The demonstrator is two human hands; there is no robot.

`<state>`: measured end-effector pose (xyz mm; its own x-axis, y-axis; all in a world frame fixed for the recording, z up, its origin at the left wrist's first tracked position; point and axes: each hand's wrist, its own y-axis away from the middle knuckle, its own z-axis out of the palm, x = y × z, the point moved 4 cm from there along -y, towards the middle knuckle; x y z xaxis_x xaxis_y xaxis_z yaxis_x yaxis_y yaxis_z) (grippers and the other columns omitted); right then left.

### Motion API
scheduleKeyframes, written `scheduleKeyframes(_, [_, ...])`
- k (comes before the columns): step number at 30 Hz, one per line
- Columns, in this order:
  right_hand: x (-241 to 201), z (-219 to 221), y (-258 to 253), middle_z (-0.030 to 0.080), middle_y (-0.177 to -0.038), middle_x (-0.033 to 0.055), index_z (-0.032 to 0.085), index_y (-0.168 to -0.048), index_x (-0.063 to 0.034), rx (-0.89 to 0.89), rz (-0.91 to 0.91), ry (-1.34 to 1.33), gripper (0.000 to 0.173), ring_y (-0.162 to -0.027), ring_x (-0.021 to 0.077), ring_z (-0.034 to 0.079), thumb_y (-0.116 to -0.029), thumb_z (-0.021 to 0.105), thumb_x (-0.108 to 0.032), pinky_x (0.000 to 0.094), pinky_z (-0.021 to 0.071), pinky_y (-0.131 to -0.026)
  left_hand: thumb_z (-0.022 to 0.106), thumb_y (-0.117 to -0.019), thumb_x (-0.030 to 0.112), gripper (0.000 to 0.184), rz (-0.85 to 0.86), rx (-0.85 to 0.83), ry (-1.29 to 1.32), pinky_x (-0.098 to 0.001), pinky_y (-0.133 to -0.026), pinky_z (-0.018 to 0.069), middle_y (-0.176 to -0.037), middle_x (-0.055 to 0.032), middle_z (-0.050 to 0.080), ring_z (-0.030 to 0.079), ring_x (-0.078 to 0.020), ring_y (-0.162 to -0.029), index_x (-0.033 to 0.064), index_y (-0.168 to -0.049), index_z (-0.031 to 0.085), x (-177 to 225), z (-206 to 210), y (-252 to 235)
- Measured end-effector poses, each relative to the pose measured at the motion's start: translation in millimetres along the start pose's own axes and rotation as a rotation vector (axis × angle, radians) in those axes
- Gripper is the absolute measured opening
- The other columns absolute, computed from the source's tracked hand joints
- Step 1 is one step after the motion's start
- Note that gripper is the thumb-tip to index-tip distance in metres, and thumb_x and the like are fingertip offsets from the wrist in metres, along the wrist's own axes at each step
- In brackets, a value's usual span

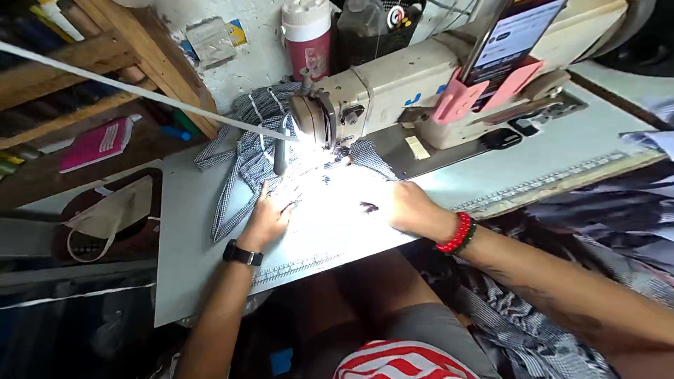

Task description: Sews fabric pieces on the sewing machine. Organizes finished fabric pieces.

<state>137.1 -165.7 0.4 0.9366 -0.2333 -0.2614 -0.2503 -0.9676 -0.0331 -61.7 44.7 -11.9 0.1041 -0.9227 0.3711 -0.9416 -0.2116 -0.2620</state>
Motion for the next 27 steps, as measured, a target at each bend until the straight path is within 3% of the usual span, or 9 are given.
scheduleKeyframes(2, [-20.5, -4.7, -8.3, 0.069, -0.077, 0.0139, 0.076, -0.094, -0.0093, 0.095, -0.109, 0.036, 0.014, -0.074, 0.0357, 0.069, -0.0868, 0.073, -0.021, 0.0554, 0.0525, -0.060, 0.050, -0.1030, 0.017, 0.030, 0.008, 0.046, 0.007, -0.0595, -0.126, 0.0156, -0.137, -0.0032, 0.067, 0.048, -0.0193, -0.143, 0.0088, -0.114, 0.076, -2.6, 1.4, 0.0])
scheduleKeyframes(4, [-47.2, 1.2, -22.6, 0.066, -0.068, 0.0124, 0.074, -0.086, -0.0065, 0.284, -0.269, 0.013, 0.012, -0.062, 0.0339, 0.067, -0.0804, 0.074, -0.017, 0.0521, 0.0497, -0.051, 0.048, -0.1036, 0.019, 0.036, -0.006, 0.009, -0.025, -0.0586, -0.127, 0.0142, -0.149, 0.0026, 0.058, 0.040, -0.0165, -0.149, 0.0147, -0.131, 0.071, -0.5, 1.2, -0.8])
scheduleKeyframes(8, [-86.5, 11.2, -63.0, 0.073, -0.112, 0.0110, 0.074, -0.116, -0.0121, 0.378, -0.340, -0.171, 0.030, -0.103, 0.0302, 0.071, -0.0861, 0.070, -0.011, 0.0515, 0.0587, -0.080, 0.049, -0.1025, 0.017, 0.033, 0.014, 0.019, 0.000, -0.0613, -0.126, 0.0137, -0.139, -0.0017, 0.066, 0.044, -0.0217, -0.147, 0.0130, -0.120, 0.076, 2.7, -0.7, -0.3])
scheduleKeyframes(11, [-96.0, 17.3, -63.1, 0.073, -0.102, 0.0092, 0.075, -0.099, -0.0104, 0.359, -0.545, -0.139, 0.013, -0.099, 0.0275, 0.070, -0.0913, 0.064, -0.008, 0.0483, 0.0569, -0.083, 0.042, -0.1038, 0.019, 0.040, -0.021, 0.017, 0.126, -0.0597, -0.127, 0.0103, -0.144, -0.0022, 0.063, 0.043, -0.0195, -0.148, 0.0105, -0.124, 0.075, 0.7, -6.7, -1.2])
scheduleKeyframes(14, [-100.8, 19.2, -44.8, 0.073, -0.104, 0.0084, 0.073, -0.102, -0.0085, 0.185, -0.622, -0.140, 0.014, -0.093, 0.0241, 0.071, -0.0939, 0.062, -0.006, 0.0437, 0.0575, -0.080, 0.061, -0.1003, 0.031, 0.032, -0.040, 0.024, 0.107, -0.0624, -0.126, 0.0116, -0.143, 0.0017, 0.063, 0.045, -0.0174, -0.146, 0.0154, -0.124, 0.076, -2.9, -2.9, -3.7])
scheduleKeyframes(16, [-92.9, 18.6, -39.0, 0.074, -0.112, 0.0065, 0.075, -0.108, -0.0099, 0.102, -0.573, -0.240, 0.019, -0.100, 0.0224, 0.071, -0.0959, 0.061, -0.008, 0.0439, 0.0576, -0.087, 0.067, -0.0962, 0.033, 0.034, -0.052, 0.011, 0.082, -0.0621, -0.126, 0.0132, -0.143, 0.0013, 0.064, 0.045, -0.0185, -0.146, 0.0170, -0.124, 0.076, -1.5, -1.8, -4.4])
scheduleKeyframes(20, [-51.0, -7.8, -28.6, 0.072, -0.088, 0.0135, 0.076, -0.101, -0.0074, 0.333, -0.181, -0.254, 0.017, -0.077, 0.0325, 0.071, -0.0857, 0.069, -0.006, 0.0557, 0.0559, -0.062, 0.068, -0.0930, 0.033, 0.037, -0.088, -0.026, 0.085, -0.0590, -0.127, 0.0109, -0.145, 0.0037, 0.061, 0.042, -0.0144, -0.148, 0.0198, -0.128, 0.073, -3.1, -3.8, -6.4])
scheduleKeyframes(23, [1.8, -6.2, -38.0, 0.069, -0.115, 0.0227, 0.068, -0.132, -0.0169, 0.120, 0.271, -0.092, 0.033, -0.098, 0.0446, 0.069, -0.0985, 0.067, -0.018, 0.0639, 0.0555, -0.077, 0.068, -0.0931, 0.038, 0.037, -0.122, -0.072, 0.082, -0.0569, -0.128, 0.0105, -0.144, 0.0038, 0.062, 0.043, -0.0118, -0.146, 0.0194, -0.125, 0.072, -5.3, -4.2, -8.1])
scheduleKeyframes(27, [29.4, -3.8, -54.1, 0.061, -0.132, 0.0229, 0.065, -0.139, -0.0328, 0.076, 0.264, -0.105, 0.039, -0.112, 0.0455, 0.063, -0.1016, 0.063, -0.021, 0.0628, 0.0538, -0.082, 0.070, -0.0904, 0.035, 0.043, -0.138, -0.137, 0.080, -0.0572, -0.128, 0.0101, -0.143, -0.0039, 0.062, 0.045, -0.0161, -0.145, 0.0107, -0.126, 0.069, -15.2, -10.2, -23.0])
